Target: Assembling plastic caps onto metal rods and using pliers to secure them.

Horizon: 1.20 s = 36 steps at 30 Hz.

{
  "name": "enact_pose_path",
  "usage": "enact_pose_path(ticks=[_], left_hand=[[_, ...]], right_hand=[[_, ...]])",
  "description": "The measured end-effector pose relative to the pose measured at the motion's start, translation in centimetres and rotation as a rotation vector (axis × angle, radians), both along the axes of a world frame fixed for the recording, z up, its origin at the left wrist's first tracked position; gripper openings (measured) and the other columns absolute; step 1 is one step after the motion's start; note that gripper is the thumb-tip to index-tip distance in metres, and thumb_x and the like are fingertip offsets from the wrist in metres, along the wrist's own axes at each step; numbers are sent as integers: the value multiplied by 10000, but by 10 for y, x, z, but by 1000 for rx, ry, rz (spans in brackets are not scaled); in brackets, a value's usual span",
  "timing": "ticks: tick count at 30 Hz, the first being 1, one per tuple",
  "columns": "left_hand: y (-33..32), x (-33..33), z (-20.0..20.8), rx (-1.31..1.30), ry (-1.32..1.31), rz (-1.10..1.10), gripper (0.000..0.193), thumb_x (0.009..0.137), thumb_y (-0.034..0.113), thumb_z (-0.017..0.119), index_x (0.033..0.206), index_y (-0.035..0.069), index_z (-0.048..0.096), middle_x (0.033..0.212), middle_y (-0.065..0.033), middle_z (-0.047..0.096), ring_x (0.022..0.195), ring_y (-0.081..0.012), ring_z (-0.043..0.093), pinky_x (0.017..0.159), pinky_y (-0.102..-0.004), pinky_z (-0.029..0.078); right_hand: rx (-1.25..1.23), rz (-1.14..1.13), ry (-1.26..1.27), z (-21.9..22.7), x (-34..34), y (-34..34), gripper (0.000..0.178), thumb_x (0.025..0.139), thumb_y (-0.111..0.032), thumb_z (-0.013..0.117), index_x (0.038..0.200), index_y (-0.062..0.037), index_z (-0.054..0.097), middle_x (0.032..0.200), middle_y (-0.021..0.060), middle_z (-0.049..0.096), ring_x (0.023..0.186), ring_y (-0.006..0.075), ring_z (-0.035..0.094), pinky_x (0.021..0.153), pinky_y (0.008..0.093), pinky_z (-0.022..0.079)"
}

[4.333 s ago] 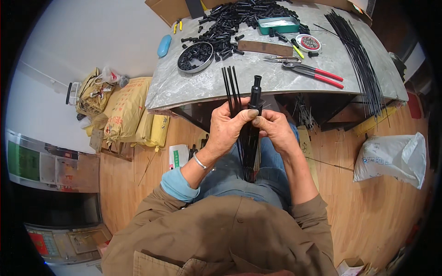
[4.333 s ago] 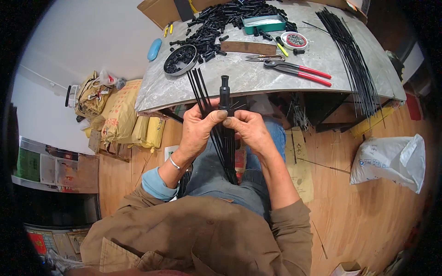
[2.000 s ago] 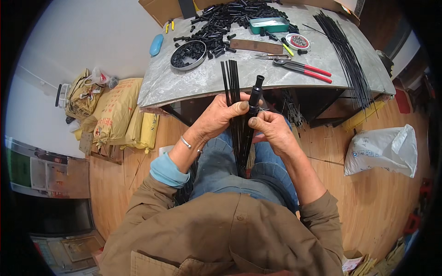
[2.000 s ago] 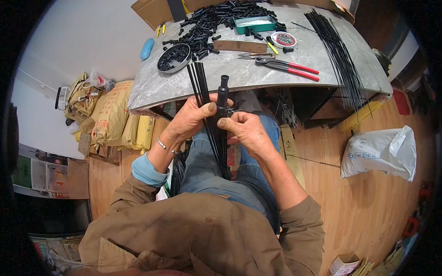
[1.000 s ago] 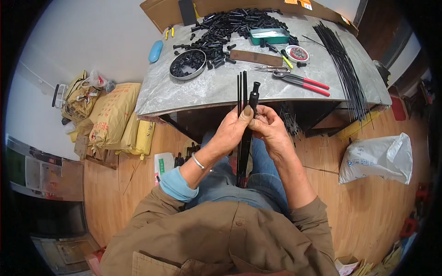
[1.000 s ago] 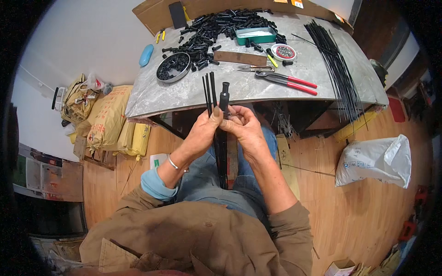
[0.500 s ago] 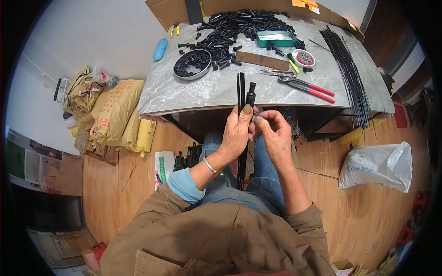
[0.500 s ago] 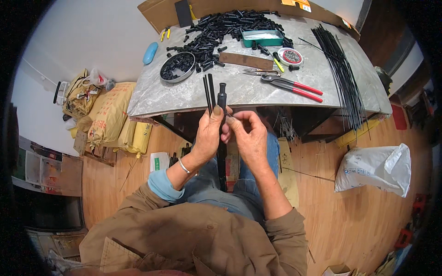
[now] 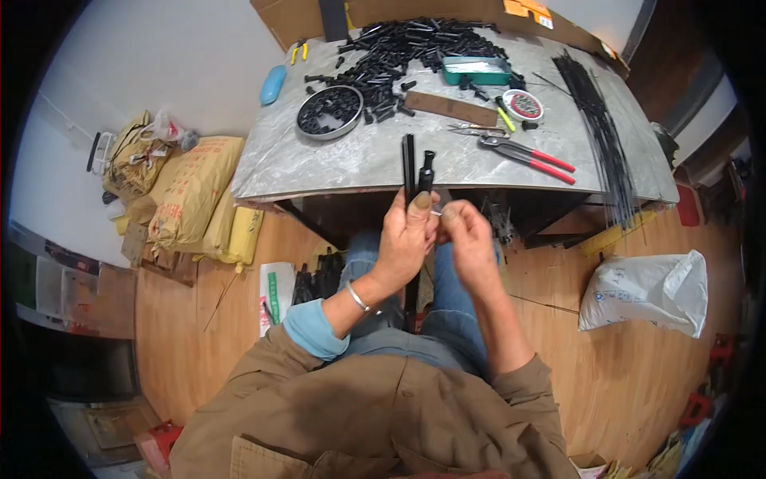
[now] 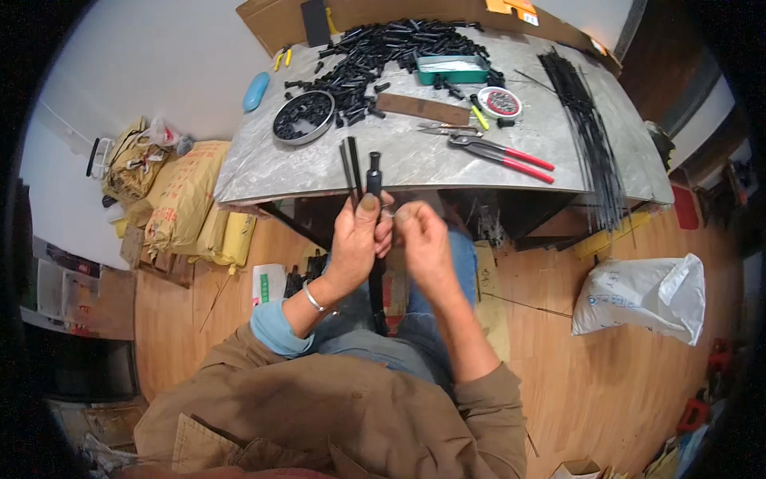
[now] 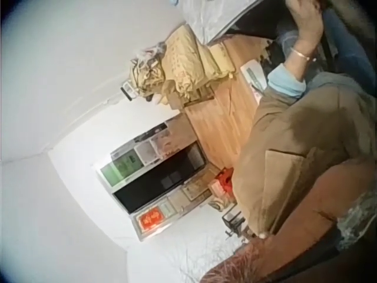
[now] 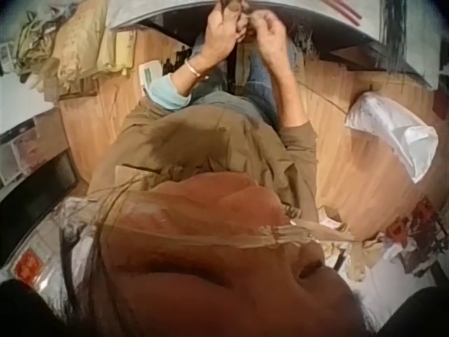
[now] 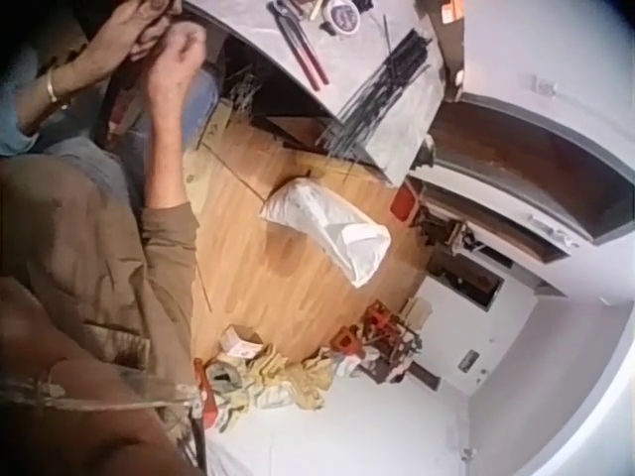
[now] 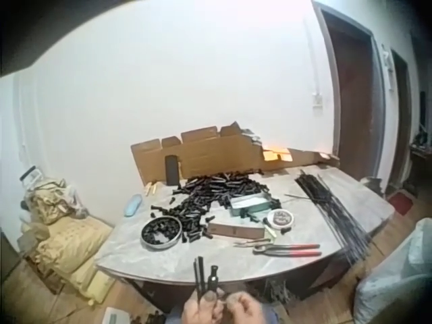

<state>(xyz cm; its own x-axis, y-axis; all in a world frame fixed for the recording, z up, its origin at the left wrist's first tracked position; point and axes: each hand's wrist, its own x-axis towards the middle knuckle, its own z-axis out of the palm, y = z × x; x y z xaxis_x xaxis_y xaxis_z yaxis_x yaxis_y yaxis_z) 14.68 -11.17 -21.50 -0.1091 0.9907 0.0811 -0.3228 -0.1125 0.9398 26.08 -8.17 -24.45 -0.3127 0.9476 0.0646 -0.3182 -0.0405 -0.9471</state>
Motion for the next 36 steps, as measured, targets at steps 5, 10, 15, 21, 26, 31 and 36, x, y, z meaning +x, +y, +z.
enact_pose_path(ticks=[5,10,15,21,26,31,36], left_hand=[[-6,-2,7,37,35,-31,402,989,430,422,1054,36,470,621,29,379,493,-46,356,442,-198,309],[-9,-9,8,-7,-1,-84,444,976,458,429,1077,28,465,637,25,376,507,-54,366,452,-206,323],[-10,-25,6,30,-1,-153,542,947,501,452,1154,-1,453,660,7,399,535,-76,410,499,-228,378],[-5,-36,4,-8,50,-142,627,895,599,472,984,-21,503,619,-22,457,482,-110,480,475,-245,428],[-4,-39,0,-90,41,-38,620,900,617,453,920,-1,492,580,-2,428,449,-85,441,437,-236,393],[0,-29,2,-95,24,-7,607,905,625,439,897,19,481,546,25,375,428,-61,368,401,-217,315],[0,-22,3,-72,9,-14,590,908,618,440,900,30,481,543,31,368,426,-54,356,394,-207,302]], right_hand=[[46,12,-66,8,12,-6,185,965,-201,530,894,-34,566,758,-2,554,701,76,500,650,236,437],[743,-707,-910,32,82,86,135,873,-142,608,836,-13,609,778,104,606,709,207,574,649,330,443],[767,-399,-1412,31,129,133,191,766,-230,700,846,-80,612,910,62,630,964,276,545,819,413,380],[1125,-309,-1413,19,134,143,162,774,-162,665,823,-55,554,886,111,553,897,308,513,769,419,395],[1088,-370,-1286,28,127,101,175,810,-119,653,849,-34,506,841,131,539,777,321,519,683,419,427],[503,-216,-926,26,103,15,188,834,1,606,873,-35,425,780,121,488,643,230,479,591,312,423],[788,-213,-1007,23,81,-13,391,613,92,630,914,-53,428,900,130,493,779,304,500,704,362,408]])
